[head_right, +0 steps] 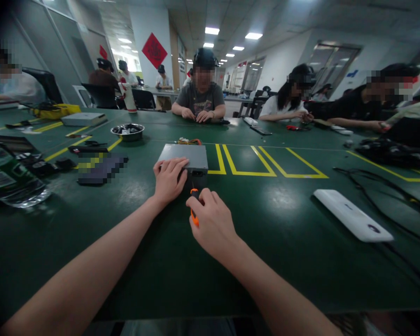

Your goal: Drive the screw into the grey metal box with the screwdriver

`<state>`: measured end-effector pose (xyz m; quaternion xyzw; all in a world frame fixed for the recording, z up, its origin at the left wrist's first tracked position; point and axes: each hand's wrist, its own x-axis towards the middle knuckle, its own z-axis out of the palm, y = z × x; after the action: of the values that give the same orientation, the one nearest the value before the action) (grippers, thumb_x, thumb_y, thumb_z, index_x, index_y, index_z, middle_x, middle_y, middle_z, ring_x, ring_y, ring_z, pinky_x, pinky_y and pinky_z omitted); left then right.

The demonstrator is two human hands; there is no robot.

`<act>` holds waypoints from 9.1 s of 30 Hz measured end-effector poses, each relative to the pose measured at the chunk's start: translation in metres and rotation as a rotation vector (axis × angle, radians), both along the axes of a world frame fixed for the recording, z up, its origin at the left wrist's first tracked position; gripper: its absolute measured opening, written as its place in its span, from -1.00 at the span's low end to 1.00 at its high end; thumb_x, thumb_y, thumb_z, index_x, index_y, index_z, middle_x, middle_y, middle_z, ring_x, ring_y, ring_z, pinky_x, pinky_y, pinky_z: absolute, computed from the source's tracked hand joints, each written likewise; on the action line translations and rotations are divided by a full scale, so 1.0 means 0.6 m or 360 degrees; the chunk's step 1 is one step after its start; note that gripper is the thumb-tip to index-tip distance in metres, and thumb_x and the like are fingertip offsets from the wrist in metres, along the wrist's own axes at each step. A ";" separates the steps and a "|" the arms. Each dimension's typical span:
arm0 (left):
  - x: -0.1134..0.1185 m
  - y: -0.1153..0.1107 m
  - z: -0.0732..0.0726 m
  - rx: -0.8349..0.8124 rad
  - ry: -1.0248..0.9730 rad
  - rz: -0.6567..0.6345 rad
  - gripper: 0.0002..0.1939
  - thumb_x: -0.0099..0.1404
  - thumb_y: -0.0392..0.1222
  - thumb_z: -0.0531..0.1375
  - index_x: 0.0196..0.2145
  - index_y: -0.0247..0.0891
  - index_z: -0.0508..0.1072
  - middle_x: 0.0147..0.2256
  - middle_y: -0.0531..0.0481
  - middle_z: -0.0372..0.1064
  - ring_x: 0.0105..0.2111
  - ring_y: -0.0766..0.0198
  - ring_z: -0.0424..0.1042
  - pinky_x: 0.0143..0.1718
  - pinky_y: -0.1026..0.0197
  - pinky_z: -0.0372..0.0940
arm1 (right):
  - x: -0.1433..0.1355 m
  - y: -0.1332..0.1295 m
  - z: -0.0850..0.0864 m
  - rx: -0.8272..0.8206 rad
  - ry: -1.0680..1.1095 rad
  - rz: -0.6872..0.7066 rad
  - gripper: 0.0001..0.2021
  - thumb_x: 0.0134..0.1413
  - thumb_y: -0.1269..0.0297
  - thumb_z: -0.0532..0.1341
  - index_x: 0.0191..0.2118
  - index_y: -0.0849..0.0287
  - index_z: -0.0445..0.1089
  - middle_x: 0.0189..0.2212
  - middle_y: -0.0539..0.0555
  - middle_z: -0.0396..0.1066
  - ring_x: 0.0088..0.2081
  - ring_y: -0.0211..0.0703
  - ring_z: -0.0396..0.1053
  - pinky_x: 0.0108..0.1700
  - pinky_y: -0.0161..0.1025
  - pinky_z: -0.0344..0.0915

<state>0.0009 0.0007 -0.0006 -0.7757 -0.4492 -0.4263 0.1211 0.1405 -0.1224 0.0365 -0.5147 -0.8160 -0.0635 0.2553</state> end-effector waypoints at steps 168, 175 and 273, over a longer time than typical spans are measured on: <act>-0.004 -0.009 0.017 -0.0154 0.0066 -0.0035 -0.58 0.24 -0.18 0.04 0.07 -0.14 0.23 0.07 -0.05 0.24 0.09 0.11 0.16 0.08 -0.02 -0.09 | 0.033 -0.015 -0.031 -0.0666 0.1523 -0.0395 -0.57 0.20 0.02 -0.15 0.01 0.20 0.12 -0.53 -0.05 0.30 -0.64 -0.32 0.16 -0.64 -0.35 0.12; -0.003 -0.006 0.016 -0.0143 0.0046 -0.0046 -0.57 0.22 -0.19 0.06 0.07 -0.12 0.22 0.07 -0.05 0.25 0.08 0.08 0.17 0.06 -0.03 -0.08 | 0.023 -0.024 -0.038 -0.0324 0.1092 -0.0437 -0.69 0.09 0.27 0.06 -0.03 0.12 0.26 -0.30 0.09 0.33 -0.35 -0.17 0.33 -0.36 -0.21 0.29; 0.008 0.001 0.011 -0.0155 0.0059 0.0072 -0.61 0.24 -0.17 0.08 0.03 -0.08 0.24 0.04 0.02 0.28 0.05 0.14 0.20 0.04 0.00 -0.08 | 0.078 0.032 -0.047 0.0288 -0.0270 0.0506 -0.69 0.02 0.34 0.14 -0.06 0.20 0.29 -0.21 0.22 0.20 -0.26 -0.13 0.25 -0.32 -0.22 0.32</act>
<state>0.0059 0.0010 0.0060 -0.7781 -0.4846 -0.3866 0.1011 0.1874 -0.1034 0.0085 -0.3470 -0.8966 -0.1386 0.2375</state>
